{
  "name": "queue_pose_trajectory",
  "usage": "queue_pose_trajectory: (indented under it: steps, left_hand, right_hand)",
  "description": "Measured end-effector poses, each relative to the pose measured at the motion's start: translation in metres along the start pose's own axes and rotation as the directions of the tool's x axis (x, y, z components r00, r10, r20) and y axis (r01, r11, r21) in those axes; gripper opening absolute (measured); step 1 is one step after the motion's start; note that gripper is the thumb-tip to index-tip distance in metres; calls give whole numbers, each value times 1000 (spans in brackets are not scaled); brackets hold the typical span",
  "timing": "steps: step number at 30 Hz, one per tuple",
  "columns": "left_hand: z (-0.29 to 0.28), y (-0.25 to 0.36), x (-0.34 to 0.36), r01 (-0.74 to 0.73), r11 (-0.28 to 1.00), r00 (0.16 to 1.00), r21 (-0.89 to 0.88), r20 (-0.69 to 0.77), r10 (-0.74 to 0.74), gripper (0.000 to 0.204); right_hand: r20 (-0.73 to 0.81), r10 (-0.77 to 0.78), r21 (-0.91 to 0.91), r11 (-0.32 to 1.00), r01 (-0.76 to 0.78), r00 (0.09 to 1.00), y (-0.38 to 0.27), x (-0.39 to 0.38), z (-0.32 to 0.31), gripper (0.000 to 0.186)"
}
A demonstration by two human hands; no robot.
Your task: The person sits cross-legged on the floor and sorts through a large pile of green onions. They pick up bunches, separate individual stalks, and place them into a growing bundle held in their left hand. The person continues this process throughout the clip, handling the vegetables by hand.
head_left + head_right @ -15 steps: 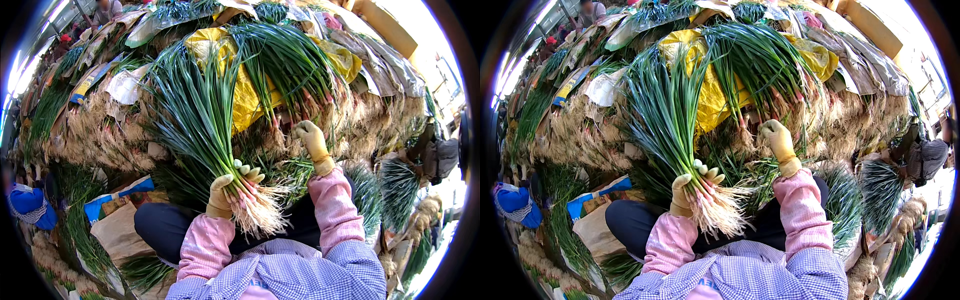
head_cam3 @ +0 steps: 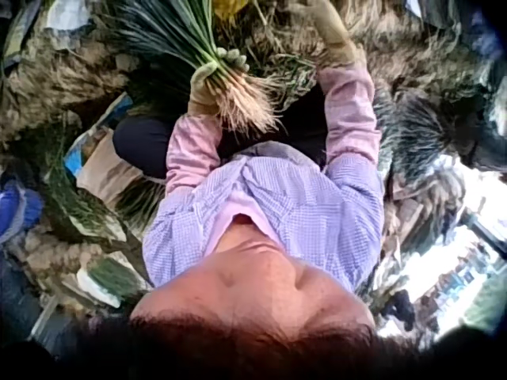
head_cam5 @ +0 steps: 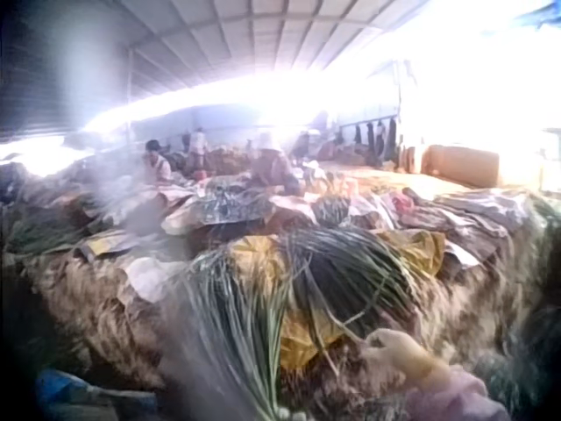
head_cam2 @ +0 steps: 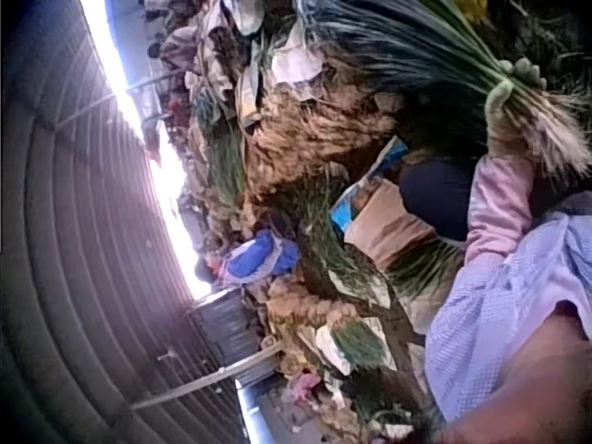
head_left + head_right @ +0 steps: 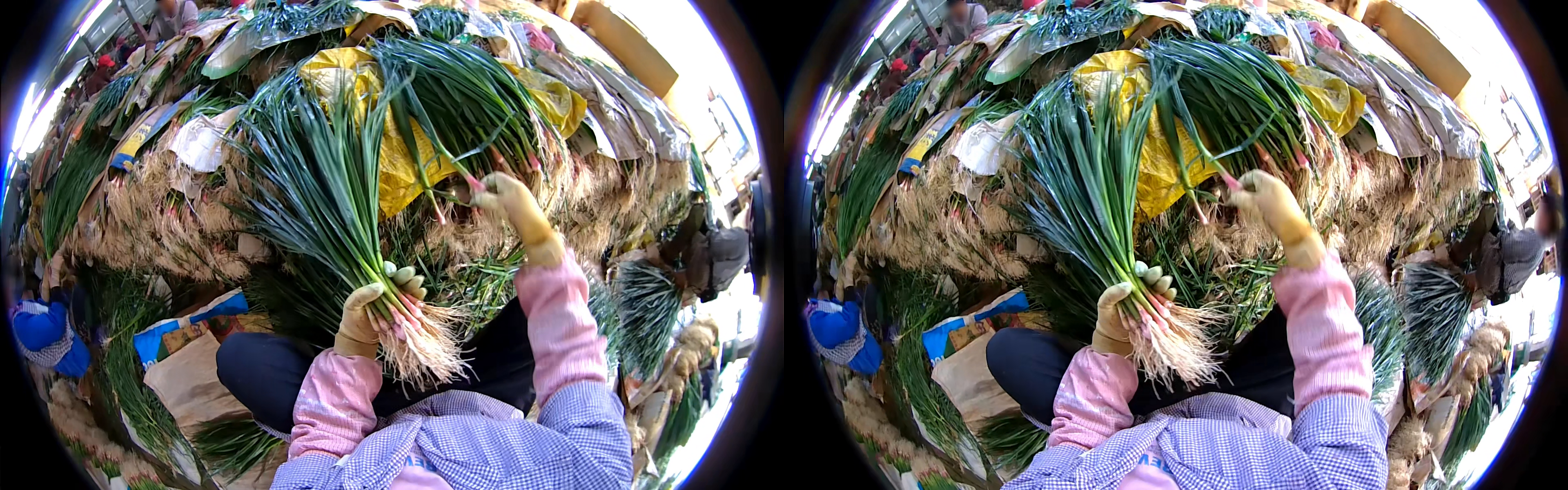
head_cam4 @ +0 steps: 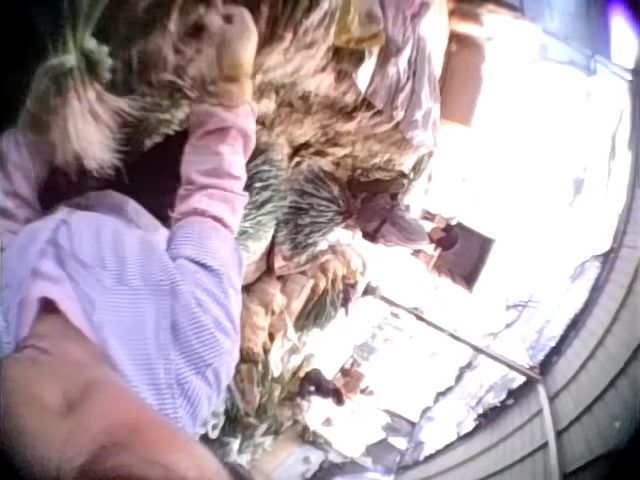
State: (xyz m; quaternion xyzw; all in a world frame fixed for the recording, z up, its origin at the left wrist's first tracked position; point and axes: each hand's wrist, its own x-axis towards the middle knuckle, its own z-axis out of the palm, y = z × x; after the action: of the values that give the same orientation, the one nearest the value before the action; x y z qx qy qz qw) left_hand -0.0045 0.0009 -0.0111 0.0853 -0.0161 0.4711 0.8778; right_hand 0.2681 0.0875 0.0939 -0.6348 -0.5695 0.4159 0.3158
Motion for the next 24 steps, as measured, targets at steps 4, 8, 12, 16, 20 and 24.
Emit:
queue_pose_trajectory:
  steps: [4,8,12,16,20,24]
  left_hand:
    - [8,4,7,105,954,985,282,-159,-62,41]
    - [1,0,17,133,941,973,311,-221,-64,38]
    - [8,3,12,4,932,959,362,-267,99,30]
    - [17,12,6,-137,982,986,128,-80,148,32]
    - [3,15,-3,-74,994,996,83,-44,78,51]
    - [7,1,-3,84,986,990,145,-124,-66,54]
  right_hand:
    - [93,-461,-156,869,470,883,-6,-61,46,17]
    - [261,-297,-486,782,391,919,6,-85,82,23]
    - [163,-138,-630,748,211,977,34,-66,62,16]
    - [-69,-82,89,992,88,994,78,-51,24,8]
    - [-39,-3,760,649,32,999,62,-35,22,11]
    - [169,-83,785,614,-83,982,59,-34,35,12]
